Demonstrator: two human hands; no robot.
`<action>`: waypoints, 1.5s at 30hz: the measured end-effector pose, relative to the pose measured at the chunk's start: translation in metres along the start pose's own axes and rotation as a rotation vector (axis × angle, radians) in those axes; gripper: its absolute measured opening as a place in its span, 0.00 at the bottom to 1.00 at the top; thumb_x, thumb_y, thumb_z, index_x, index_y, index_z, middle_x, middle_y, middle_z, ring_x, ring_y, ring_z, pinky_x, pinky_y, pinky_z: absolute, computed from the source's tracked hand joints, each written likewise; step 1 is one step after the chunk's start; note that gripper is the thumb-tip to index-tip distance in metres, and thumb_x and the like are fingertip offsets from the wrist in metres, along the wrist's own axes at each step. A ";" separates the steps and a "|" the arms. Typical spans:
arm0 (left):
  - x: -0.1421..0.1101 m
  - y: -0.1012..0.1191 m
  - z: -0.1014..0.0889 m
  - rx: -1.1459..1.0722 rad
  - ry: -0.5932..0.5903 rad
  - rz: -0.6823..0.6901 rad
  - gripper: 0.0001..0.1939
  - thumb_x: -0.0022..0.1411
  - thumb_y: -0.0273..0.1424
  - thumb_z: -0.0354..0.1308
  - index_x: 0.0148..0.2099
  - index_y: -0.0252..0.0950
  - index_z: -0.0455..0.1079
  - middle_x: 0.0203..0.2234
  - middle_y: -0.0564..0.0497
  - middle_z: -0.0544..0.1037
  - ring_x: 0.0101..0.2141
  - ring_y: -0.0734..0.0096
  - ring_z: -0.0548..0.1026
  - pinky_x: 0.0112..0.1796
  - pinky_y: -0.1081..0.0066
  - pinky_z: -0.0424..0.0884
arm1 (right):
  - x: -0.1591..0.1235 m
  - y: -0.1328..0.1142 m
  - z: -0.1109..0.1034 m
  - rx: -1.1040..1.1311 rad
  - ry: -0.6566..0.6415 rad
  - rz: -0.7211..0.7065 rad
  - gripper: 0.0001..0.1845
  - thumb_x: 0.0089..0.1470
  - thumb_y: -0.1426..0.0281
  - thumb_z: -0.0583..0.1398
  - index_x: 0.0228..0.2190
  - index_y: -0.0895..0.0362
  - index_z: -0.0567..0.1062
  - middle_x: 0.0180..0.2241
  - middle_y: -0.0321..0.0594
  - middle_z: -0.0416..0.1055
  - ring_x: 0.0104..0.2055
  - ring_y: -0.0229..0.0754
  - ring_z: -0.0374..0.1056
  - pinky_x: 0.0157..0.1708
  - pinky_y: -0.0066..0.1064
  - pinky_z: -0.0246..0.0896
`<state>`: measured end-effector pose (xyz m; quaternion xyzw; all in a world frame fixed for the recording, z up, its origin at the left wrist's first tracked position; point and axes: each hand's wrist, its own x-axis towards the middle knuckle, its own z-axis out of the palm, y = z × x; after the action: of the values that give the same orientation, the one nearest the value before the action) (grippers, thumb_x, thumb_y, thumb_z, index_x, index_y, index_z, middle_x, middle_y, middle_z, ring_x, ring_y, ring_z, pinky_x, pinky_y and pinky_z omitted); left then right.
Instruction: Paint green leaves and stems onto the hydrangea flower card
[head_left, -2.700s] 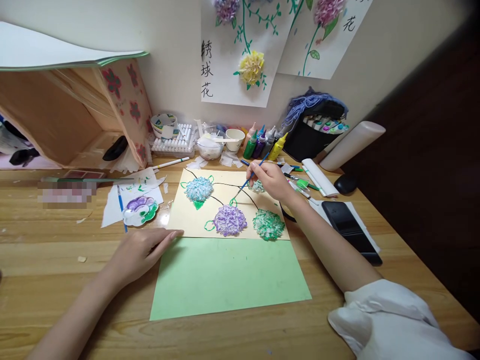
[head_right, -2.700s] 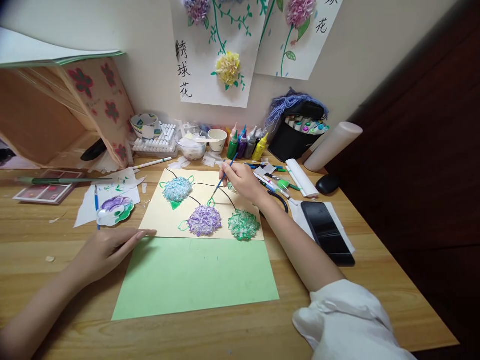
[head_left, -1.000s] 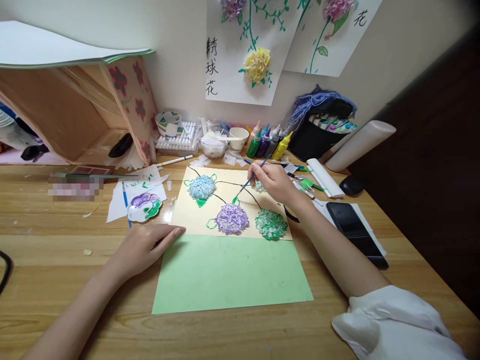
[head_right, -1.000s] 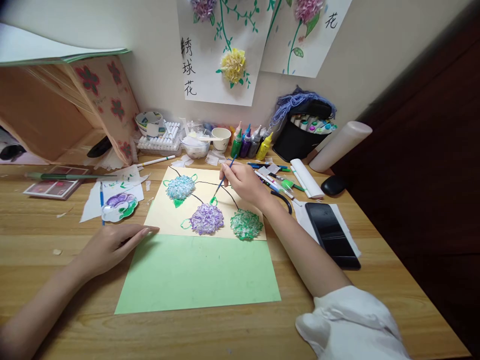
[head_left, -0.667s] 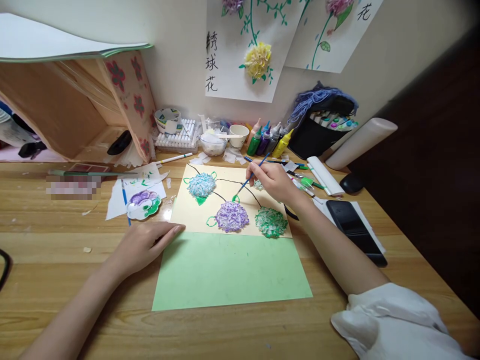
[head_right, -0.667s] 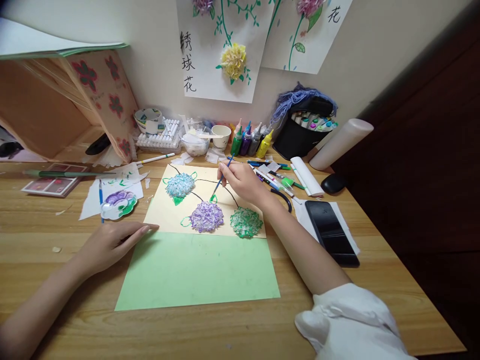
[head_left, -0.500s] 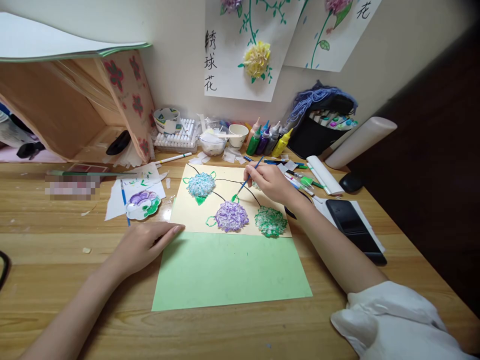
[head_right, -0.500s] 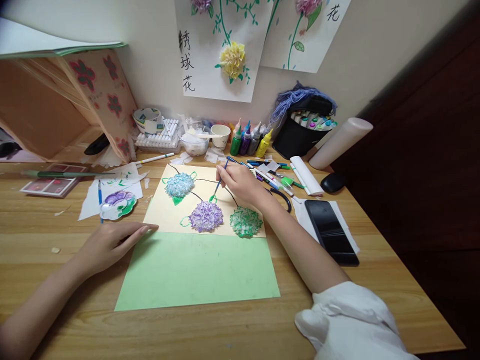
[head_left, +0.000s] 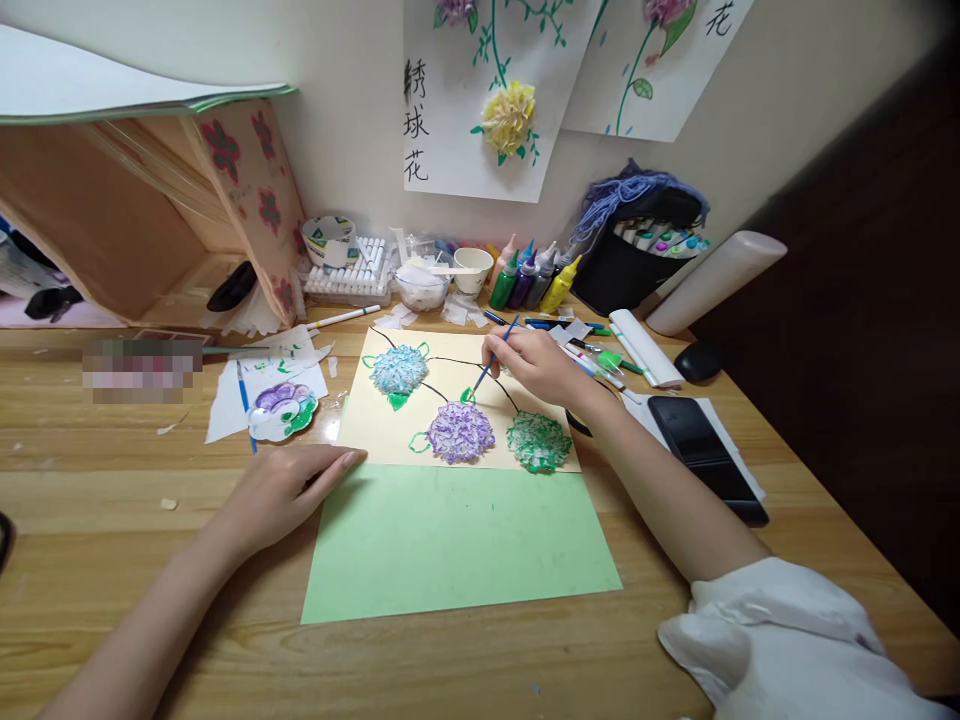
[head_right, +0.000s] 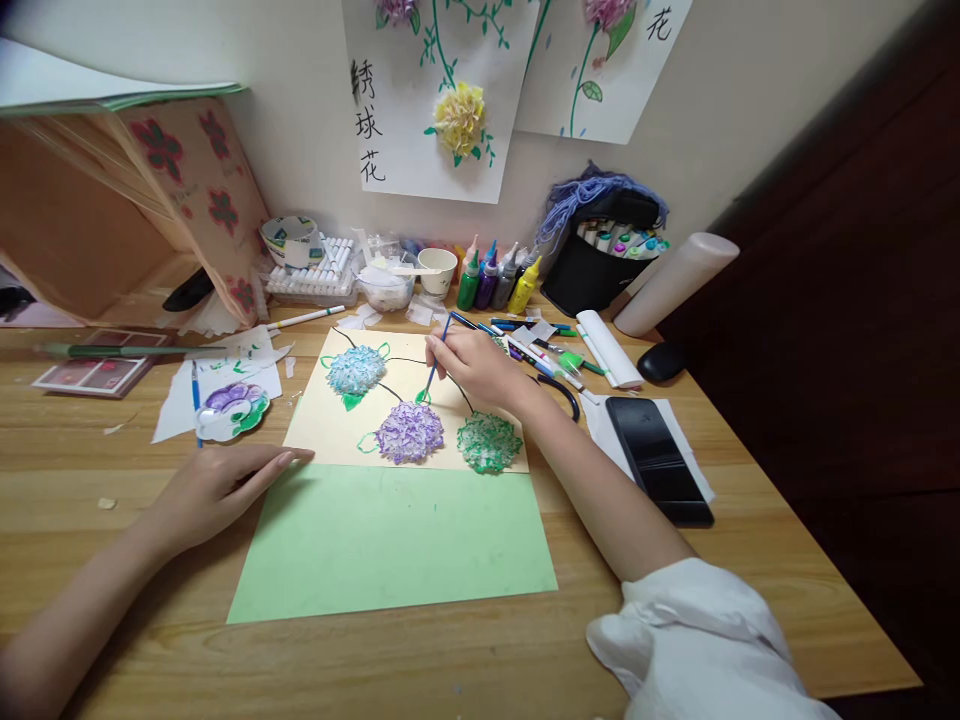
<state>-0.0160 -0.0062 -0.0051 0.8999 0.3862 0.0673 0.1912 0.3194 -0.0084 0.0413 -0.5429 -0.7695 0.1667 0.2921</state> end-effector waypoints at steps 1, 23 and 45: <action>0.000 0.000 0.000 -0.002 0.001 -0.003 0.21 0.67 0.43 0.42 0.47 0.43 0.74 0.41 0.54 0.80 0.39 0.66 0.77 0.37 0.72 0.66 | 0.000 0.000 0.000 -0.022 -0.009 0.001 0.24 0.63 0.66 0.45 0.20 0.58 0.69 0.25 0.38 0.70 0.31 0.37 0.66 0.37 0.30 0.55; 0.000 0.002 -0.002 0.001 -0.016 0.001 0.20 0.67 0.43 0.43 0.47 0.44 0.74 0.41 0.53 0.80 0.38 0.65 0.77 0.36 0.72 0.66 | 0.000 0.002 -0.001 -0.060 0.011 -0.005 0.25 0.63 0.63 0.44 0.21 0.57 0.70 0.24 0.38 0.70 0.31 0.39 0.66 0.37 0.31 0.55; -0.003 0.016 -0.005 -0.005 0.002 0.052 0.22 0.69 0.40 0.39 0.48 0.42 0.74 0.39 0.49 0.80 0.36 0.67 0.77 0.35 0.72 0.66 | 0.016 -0.056 0.028 0.411 -0.017 -0.114 0.17 0.62 0.62 0.49 0.36 0.56 0.74 0.36 0.41 0.73 0.40 0.39 0.68 0.39 0.31 0.61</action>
<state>-0.0092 -0.0170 0.0060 0.9090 0.3628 0.0742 0.1912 0.2568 -0.0118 0.0563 -0.4263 -0.7511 0.3079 0.3991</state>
